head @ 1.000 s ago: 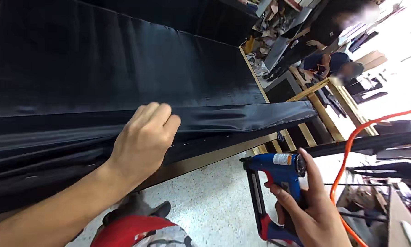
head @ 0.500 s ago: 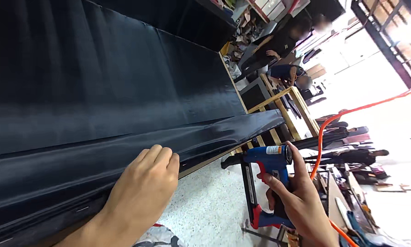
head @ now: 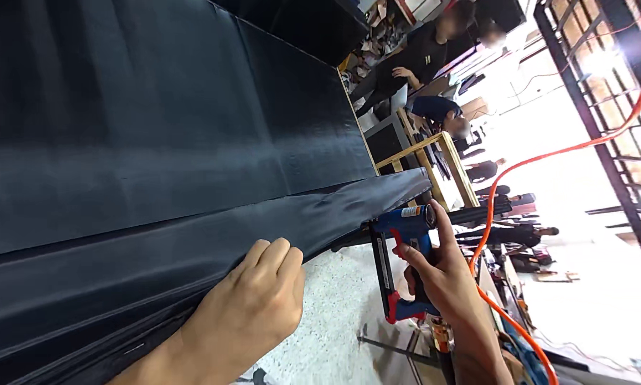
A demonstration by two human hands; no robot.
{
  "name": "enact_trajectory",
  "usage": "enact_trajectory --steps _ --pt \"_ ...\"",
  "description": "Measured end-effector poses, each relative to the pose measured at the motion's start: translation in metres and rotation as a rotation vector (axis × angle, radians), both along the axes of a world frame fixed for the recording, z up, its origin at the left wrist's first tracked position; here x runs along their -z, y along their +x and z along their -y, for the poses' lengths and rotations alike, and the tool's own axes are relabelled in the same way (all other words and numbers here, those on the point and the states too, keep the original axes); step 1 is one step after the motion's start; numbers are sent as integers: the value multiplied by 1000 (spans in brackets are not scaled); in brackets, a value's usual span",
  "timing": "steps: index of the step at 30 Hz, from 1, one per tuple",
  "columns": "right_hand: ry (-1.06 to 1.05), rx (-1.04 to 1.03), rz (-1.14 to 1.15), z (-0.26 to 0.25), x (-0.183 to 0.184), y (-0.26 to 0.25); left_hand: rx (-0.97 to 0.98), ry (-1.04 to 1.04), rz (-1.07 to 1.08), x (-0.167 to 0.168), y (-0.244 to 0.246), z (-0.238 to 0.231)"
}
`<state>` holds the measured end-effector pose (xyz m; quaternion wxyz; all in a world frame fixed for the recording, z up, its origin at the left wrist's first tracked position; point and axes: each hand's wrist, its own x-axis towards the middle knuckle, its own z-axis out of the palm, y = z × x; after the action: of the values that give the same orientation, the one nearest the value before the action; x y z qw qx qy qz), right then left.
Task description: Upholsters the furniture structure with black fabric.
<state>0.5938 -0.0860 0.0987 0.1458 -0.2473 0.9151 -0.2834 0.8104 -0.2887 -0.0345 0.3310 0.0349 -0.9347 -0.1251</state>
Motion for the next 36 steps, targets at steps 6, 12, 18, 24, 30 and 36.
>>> enact_trajectory --steps 6,12,18,24,30,36 --pt "126 -10 -24 7 -6 11 25 6 21 0 -1 3" --pt "108 -99 -5 14 -6 43 39 123 106 -4 -3 6" --pt "128 -135 -67 18 -14 66 47 48 153 -6 -2 7" --pt "138 -193 -32 36 -12 95 73 -42 110 -7 -2 6" --pt "214 -223 -104 27 -13 110 65 15 75 -5 2 6" --pt "92 -143 -45 -33 -2 155 21 206 -17 -1 37 17"
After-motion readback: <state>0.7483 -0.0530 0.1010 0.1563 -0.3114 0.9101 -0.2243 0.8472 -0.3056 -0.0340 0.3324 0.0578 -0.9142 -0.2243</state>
